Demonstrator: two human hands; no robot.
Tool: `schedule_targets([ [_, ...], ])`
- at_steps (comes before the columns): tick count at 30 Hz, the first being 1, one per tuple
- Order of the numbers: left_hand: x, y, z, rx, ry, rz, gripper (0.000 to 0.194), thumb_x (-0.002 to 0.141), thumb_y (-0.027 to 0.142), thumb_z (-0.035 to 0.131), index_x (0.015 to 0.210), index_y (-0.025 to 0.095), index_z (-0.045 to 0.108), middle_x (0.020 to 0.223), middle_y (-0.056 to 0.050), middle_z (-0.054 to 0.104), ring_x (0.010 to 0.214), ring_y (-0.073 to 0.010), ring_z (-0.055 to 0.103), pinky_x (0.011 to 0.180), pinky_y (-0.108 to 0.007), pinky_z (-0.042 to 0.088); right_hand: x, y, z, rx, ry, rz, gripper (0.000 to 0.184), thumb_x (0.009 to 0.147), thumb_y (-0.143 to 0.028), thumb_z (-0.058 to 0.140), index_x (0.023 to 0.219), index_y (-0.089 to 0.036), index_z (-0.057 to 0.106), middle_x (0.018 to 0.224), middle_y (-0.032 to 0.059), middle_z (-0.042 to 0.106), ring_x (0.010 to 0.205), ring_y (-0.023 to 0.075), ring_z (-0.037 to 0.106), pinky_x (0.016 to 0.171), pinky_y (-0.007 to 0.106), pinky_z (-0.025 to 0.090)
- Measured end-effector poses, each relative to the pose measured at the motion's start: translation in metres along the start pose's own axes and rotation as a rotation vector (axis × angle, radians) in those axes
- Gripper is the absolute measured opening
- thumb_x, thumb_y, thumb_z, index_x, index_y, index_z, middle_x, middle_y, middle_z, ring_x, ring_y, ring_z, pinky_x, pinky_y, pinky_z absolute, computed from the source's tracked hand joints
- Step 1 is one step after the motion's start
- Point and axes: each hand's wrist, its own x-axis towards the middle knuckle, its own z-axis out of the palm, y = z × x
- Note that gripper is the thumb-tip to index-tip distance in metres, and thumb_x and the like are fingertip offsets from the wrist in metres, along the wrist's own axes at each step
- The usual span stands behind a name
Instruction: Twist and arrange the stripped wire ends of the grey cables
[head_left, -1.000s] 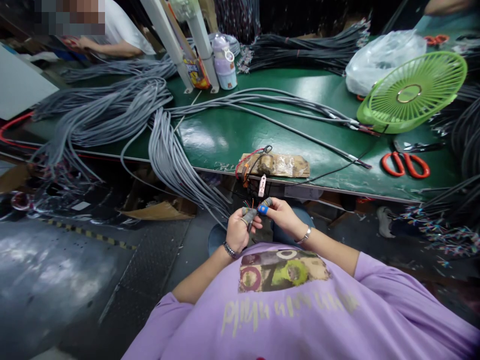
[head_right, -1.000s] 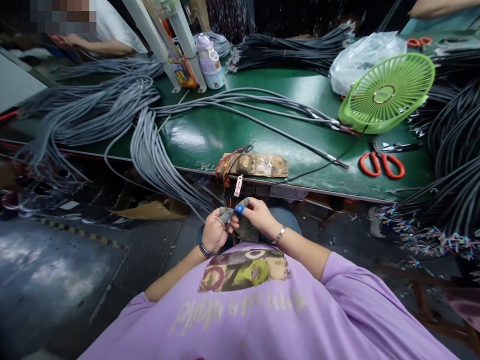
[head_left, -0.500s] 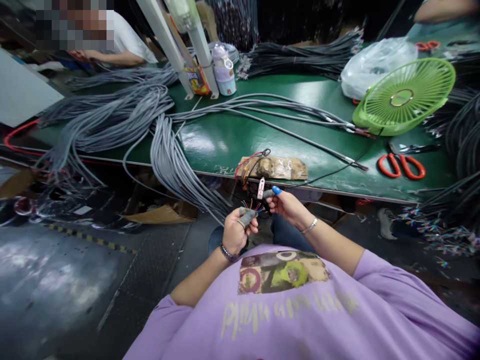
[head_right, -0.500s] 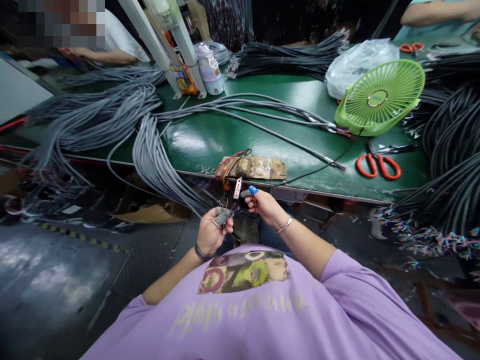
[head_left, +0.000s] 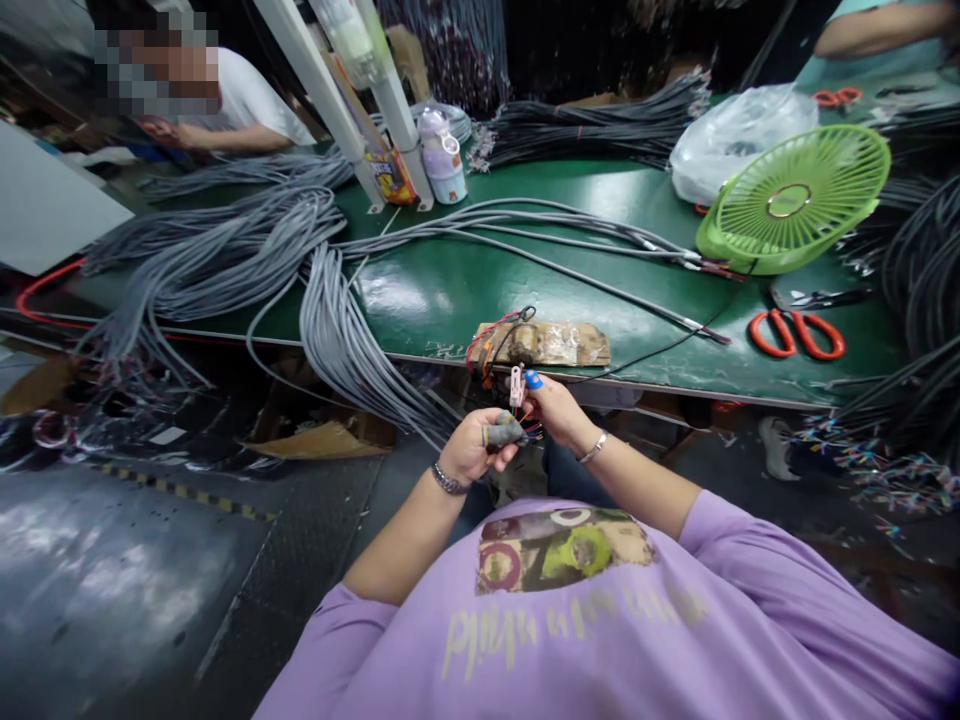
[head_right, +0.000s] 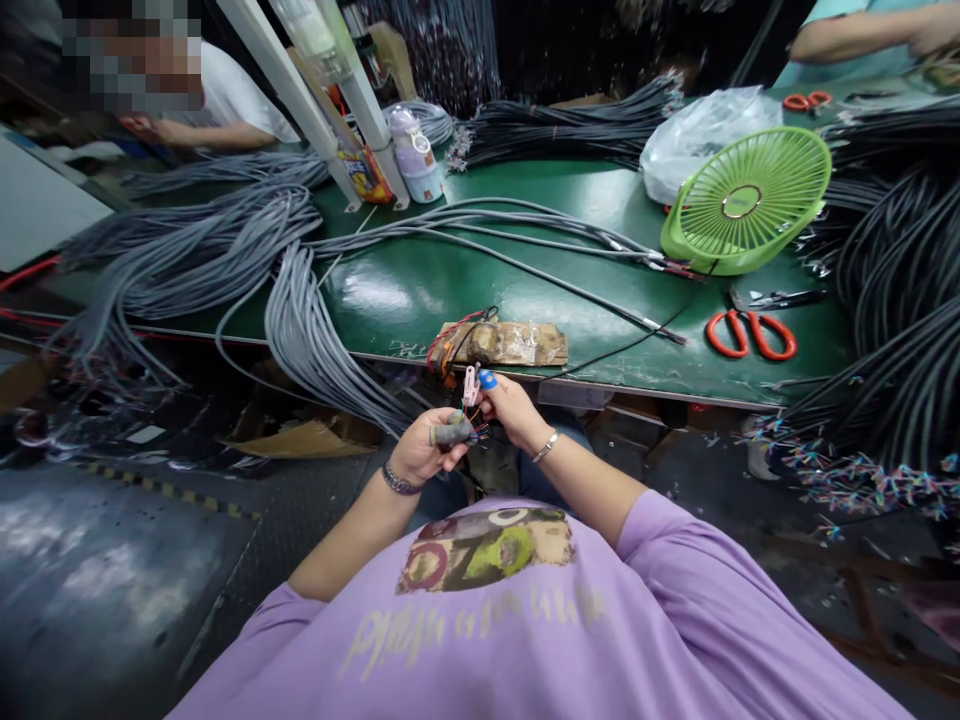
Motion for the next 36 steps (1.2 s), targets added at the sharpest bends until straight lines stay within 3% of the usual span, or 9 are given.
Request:
schedule_targets([
  [3,0.005,0.001,-0.003,-0.002,-0.018,-0.018,0.036,0.057,0.042,0.078,0.068,0.013,0.06,0.042,0.001,0.056,0.027,-0.0075,0.044,0.027,-0.016,0.027,0.001,-0.001,0.002,0.039,-0.069,0.071,0.049,0.067,-0.066,0.062,0.07,-0.018,0.054,0.057,-0.0029,0.049,0.047,0.0073,0.039,0.047,0.022,0.034],
  [6,0.008,0.002,-0.003,-0.031,-0.007,-0.017,0.036,0.054,0.041,0.079,0.066,0.013,0.059,0.041,0.001,0.055,0.026,-0.0068,0.042,0.027,-0.016,0.025,0.003,-0.001,0.004,-0.035,0.064,-0.041,0.051,0.063,-0.067,0.065,0.064,-0.018,0.051,0.055,-0.0029,0.048,0.048,0.0072,0.037,0.046,0.021,0.032],
  [8,0.01,0.003,-0.003,-0.047,-0.012,-0.021,0.036,0.054,0.041,0.08,0.065,0.013,0.059,0.04,0.001,0.054,0.025,-0.0064,0.041,0.026,-0.016,0.024,0.003,-0.001,0.005,-0.043,0.087,-0.065,0.053,0.065,-0.071,0.06,0.062,-0.018,0.051,0.054,-0.0025,0.048,0.049,0.0078,0.037,0.046,0.022,0.033],
  [13,0.013,0.0,-0.005,-0.056,-0.036,-0.032,0.033,0.055,0.039,0.079,0.065,0.013,0.061,0.04,0.001,0.054,0.025,-0.0062,0.041,0.026,-0.015,0.024,0.006,-0.003,0.01,0.226,-0.058,0.164,0.058,0.066,-0.075,0.055,0.069,-0.017,0.057,0.057,-0.0006,0.052,0.05,0.01,0.044,0.049,0.024,0.039],
  [22,0.014,-0.003,-0.001,-0.036,-0.014,-0.057,0.033,0.053,0.039,0.078,0.061,0.014,0.059,0.038,0.001,0.052,0.024,-0.006,0.04,0.026,-0.016,0.022,0.01,-0.006,0.017,0.381,0.064,0.219,0.049,0.071,-0.064,0.062,0.073,-0.015,0.062,0.059,0.0,0.056,0.051,0.0097,0.044,0.05,0.024,0.039],
  [31,0.006,-0.01,-0.005,-0.031,0.013,-0.023,0.035,0.056,0.04,0.079,0.066,0.015,0.056,0.04,0.002,0.054,0.026,-0.0071,0.041,0.026,-0.016,0.024,0.001,0.0,0.001,0.356,-0.114,0.282,0.061,0.075,-0.075,0.043,0.081,-0.018,0.062,0.069,0.0029,0.059,0.055,0.0107,0.049,0.052,0.023,0.043],
  [36,-0.009,-0.013,0.011,0.011,0.094,0.023,0.035,0.059,0.042,0.077,0.064,0.014,0.056,0.044,0.001,0.057,0.029,-0.0075,0.045,0.028,-0.016,0.028,-0.005,-0.009,-0.003,0.327,-0.158,0.328,0.061,0.08,-0.072,0.038,0.083,-0.017,0.063,0.075,0.0049,0.062,0.058,0.0105,0.051,0.054,0.022,0.045],
])
